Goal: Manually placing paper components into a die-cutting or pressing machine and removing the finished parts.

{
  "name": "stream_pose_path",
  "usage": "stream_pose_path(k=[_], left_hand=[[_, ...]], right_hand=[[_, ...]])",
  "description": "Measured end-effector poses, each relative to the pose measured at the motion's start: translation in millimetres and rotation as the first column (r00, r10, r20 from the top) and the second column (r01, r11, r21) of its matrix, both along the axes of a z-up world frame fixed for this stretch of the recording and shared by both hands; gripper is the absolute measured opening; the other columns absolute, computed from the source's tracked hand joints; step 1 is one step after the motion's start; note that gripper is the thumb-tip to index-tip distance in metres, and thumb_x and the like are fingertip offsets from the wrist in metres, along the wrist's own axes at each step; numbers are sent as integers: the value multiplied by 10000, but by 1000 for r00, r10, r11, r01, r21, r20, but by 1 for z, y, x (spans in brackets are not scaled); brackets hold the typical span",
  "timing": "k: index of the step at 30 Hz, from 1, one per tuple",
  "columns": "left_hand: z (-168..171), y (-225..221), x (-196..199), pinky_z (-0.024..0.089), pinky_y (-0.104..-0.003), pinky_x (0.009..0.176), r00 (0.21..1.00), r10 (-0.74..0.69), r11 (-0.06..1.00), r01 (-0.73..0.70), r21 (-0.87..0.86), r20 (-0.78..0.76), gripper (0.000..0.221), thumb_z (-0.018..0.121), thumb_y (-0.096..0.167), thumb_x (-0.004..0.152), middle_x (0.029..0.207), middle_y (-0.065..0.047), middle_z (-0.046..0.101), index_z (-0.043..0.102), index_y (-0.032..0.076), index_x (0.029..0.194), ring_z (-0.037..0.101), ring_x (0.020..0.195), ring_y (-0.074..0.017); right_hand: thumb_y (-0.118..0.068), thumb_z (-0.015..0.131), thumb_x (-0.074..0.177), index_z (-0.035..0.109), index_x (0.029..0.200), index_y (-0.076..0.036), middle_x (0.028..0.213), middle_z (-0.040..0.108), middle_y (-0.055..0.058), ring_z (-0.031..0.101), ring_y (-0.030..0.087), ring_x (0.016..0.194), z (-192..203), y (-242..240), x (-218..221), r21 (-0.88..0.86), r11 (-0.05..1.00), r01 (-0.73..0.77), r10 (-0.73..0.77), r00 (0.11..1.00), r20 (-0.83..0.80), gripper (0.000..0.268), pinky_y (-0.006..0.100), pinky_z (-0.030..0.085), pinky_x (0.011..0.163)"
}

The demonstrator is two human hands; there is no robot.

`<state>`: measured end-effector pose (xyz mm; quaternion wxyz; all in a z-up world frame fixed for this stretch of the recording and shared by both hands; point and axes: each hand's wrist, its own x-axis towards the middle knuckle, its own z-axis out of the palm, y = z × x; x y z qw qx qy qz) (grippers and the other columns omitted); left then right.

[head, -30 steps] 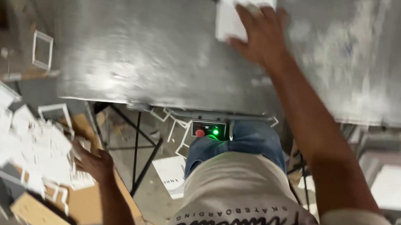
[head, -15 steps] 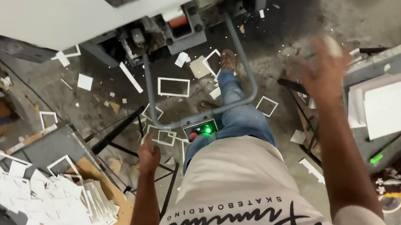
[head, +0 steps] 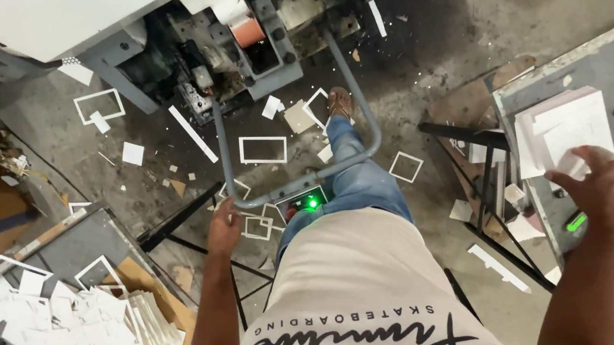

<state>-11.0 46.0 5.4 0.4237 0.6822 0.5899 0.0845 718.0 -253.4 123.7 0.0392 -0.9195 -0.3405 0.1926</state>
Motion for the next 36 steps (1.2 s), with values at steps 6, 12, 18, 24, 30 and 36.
stream_pose_path(k=[6, 12, 18, 24, 30, 36], left_hand=[[7, -9, 12, 560, -421, 826, 996, 81, 994, -78, -78, 40, 448, 636, 66, 927, 1116, -226, 702, 612, 80, 1374, 714, 958, -342], [31, 24, 33, 572, -407, 833, 995, -61, 998, 63, -24, 77, 432, 647, 85, 918, 1172, -222, 700, 619, 61, 1349, 709, 1002, -332], [186, 129, 117, 510, -487, 943, 932, -353, 912, 324, 250, 80, 393, 679, 128, 949, 1240, -193, 698, 655, 73, 1337, 651, 1081, -411], [230, 237, 231, 347, -530, 1177, 868, -496, 648, 368, 667, 2, 479, 639, 177, 1011, 1416, -198, 636, 541, 97, 1473, 496, 1378, -407], [134, 256, 278, 145, -544, 1223, 888, -354, 823, 445, 354, -292, 875, 563, 626, 974, 1497, -250, 491, 322, 19, 1556, 234, 1497, -381], [101, 130, 240, 140, -543, 1229, 841, -418, 844, 499, 195, -344, 1141, 566, 797, 807, 1645, -238, 227, 278, 0, 1572, 146, 1535, -397]], right_hand=[[-140, 677, 969, 676, 1278, 21, 1272, 685, 253, 706, 353, 1007, -14, -8, -20, 254, 967, -3, -11, 999, 53, 349, 454, 581, 918], [-204, 450, 1135, 672, 1181, 27, 1115, 676, 252, 659, 419, 1034, -31, -38, -23, 349, 907, -234, 53, 887, 458, 324, 495, 541, 963], [-498, 280, 1203, 624, 1108, 47, 1020, 638, 262, 584, 429, 947, -38, -14, 46, 444, 896, 13, -183, 921, 343, 651, 525, 464, 847], [-433, 343, 1179, 388, 959, 123, 908, 415, 238, 390, 375, 829, -51, 82, 104, 584, 810, 55, -153, 981, 120, 600, 486, 289, 747], [-310, 727, 1027, 568, 1223, -23, 1098, 596, 47, 554, 190, 1054, 84, 352, -135, 731, 450, 513, 224, 728, -648, 382, 329, 506, 945], [-35, 623, 1026, 638, 1360, -31, 1417, 581, 133, 556, 330, 1274, -8, 416, -252, 658, 490, -572, 661, 736, 147, 335, 478, 483, 1045]])
